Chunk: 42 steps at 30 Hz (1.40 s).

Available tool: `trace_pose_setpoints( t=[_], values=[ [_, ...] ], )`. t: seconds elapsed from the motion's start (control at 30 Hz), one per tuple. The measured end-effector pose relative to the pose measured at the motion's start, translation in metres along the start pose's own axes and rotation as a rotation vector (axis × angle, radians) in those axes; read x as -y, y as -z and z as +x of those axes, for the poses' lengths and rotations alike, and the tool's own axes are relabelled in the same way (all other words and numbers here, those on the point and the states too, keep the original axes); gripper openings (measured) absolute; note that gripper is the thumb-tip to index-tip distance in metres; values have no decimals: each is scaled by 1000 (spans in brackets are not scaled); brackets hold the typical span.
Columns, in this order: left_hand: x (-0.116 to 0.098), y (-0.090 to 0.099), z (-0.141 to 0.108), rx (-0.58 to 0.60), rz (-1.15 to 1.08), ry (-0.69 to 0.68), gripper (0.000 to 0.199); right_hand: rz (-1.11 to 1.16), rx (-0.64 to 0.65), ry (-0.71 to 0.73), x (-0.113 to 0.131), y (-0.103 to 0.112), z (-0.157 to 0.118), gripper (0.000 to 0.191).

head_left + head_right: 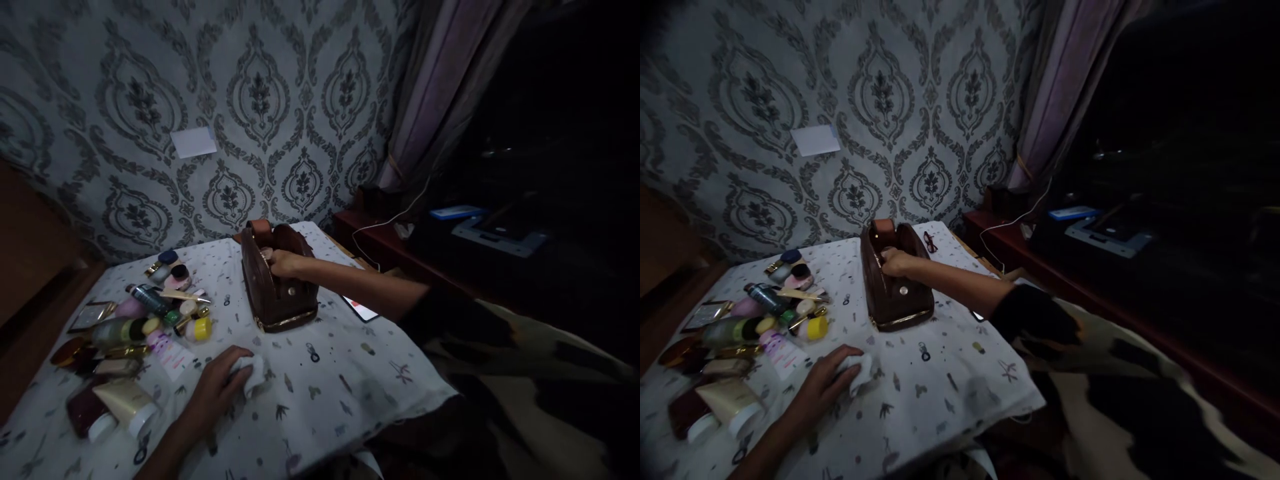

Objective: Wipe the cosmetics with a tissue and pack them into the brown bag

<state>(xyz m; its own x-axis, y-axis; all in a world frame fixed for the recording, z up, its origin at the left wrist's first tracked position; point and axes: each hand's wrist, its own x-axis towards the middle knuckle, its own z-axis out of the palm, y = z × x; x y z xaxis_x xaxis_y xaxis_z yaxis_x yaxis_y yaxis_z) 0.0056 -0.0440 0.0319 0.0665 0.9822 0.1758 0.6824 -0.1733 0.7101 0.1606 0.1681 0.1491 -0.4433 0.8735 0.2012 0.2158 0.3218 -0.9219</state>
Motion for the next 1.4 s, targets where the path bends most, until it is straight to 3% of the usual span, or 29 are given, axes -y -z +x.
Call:
trace_pose_setpoints(
  t=[0.13,0.23,0.3,0.4,0.53,0.63,0.7,0.77,0.9,1.03,1.1,1.23,1.4],
  values=[
    [-1,-1,1,0,-8,-12,31,-339,232,-39,11,16,-49,23],
    [1,-2,2,-2,-18,-11,30,-823,293,95,16,18,-93,17],
    [2,-2,2,-1,-24,3,29,-971,278,188,13,17,-113,20],
    [2,0,2,14,-27,18,29,-924,161,397,-1,12,-126,15],
    [0,1,2,35,-54,3,28,-669,-68,769,-20,1,-134,17],
    [0,1,2,29,-69,-3,27,-494,10,892,-29,-14,-139,18],
    [-1,1,1,20,-77,-4,27,-389,132,853,-37,-26,-140,20],
    [-1,2,0,15,-84,-15,27,-281,205,720,-47,-39,-137,20],
    [-2,7,-5,10,-56,-25,27,18,284,282,-65,-65,-122,19],
    [-3,14,-14,-26,-37,4,28,385,314,-106,-68,-89,-109,23],
    [-3,18,-19,-47,-48,2,28,465,330,-164,-65,-99,-107,27],
    [0,30,-26,-113,-66,0,28,465,358,-145,-67,-117,-109,29],
    [22,71,-28,-328,74,91,31,451,342,-143,-80,-125,-115,32]
  ],
)
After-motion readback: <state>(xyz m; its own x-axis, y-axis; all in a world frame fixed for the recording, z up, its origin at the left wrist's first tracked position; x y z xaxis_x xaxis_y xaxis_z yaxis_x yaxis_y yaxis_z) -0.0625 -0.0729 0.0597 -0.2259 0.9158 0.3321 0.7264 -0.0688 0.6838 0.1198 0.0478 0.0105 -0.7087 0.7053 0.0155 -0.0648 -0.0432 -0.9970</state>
